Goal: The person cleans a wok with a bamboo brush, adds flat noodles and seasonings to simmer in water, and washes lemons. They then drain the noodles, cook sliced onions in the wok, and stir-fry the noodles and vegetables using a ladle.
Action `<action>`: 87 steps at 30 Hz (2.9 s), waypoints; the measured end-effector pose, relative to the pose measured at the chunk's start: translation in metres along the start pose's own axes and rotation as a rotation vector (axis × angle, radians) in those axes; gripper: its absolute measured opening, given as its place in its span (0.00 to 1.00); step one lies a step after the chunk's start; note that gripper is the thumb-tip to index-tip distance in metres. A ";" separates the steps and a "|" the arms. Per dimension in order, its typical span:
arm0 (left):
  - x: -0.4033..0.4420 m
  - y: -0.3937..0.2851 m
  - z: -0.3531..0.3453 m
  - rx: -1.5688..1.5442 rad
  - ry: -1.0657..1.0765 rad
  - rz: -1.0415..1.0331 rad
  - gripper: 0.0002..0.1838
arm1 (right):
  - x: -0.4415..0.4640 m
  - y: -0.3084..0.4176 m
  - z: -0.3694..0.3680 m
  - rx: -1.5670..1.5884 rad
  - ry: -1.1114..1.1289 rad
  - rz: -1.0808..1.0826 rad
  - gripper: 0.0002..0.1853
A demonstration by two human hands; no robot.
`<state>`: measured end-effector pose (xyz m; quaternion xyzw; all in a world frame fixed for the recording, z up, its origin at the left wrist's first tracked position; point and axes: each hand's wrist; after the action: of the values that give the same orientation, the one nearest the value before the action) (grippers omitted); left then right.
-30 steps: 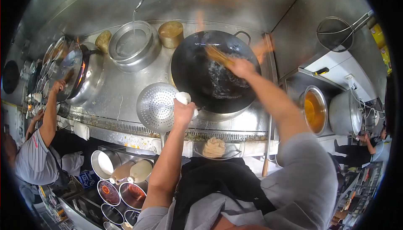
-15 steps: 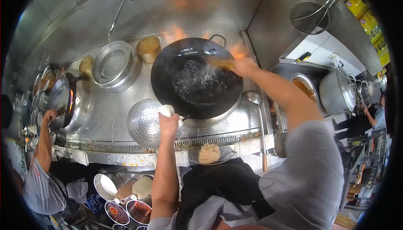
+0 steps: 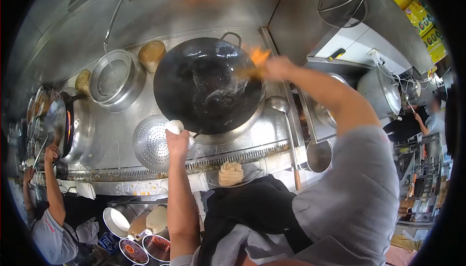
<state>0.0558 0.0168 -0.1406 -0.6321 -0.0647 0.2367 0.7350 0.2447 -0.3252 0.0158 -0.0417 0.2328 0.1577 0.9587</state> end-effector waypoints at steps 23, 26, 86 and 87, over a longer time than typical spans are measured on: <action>0.005 0.032 -0.013 0.056 -0.068 -0.021 0.21 | 0.083 0.118 -0.107 0.278 -0.284 0.087 0.24; 0.006 0.039 -0.017 0.114 -0.166 -0.028 0.25 | 0.008 0.090 -0.102 0.227 -0.071 0.142 0.27; -0.113 -0.100 0.037 0.265 -0.106 -0.069 0.20 | -0.214 -0.105 -0.169 1.253 -0.309 0.022 0.24; -0.112 -0.110 0.030 0.281 -0.151 -0.079 0.18 | -0.218 -0.108 -0.176 1.344 -0.291 -0.080 0.23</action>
<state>-0.0253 -0.0137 -0.0063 -0.5006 -0.1110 0.2612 0.8179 0.0201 -0.5164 -0.0399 0.5749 0.1471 -0.0526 0.8032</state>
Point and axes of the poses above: each hand's wrist, its own x-axis towards the middle knuckle, its own z-axis out of the back of the hand, y = z × x, and after that the axes turned 5 degrees about x, right-handed
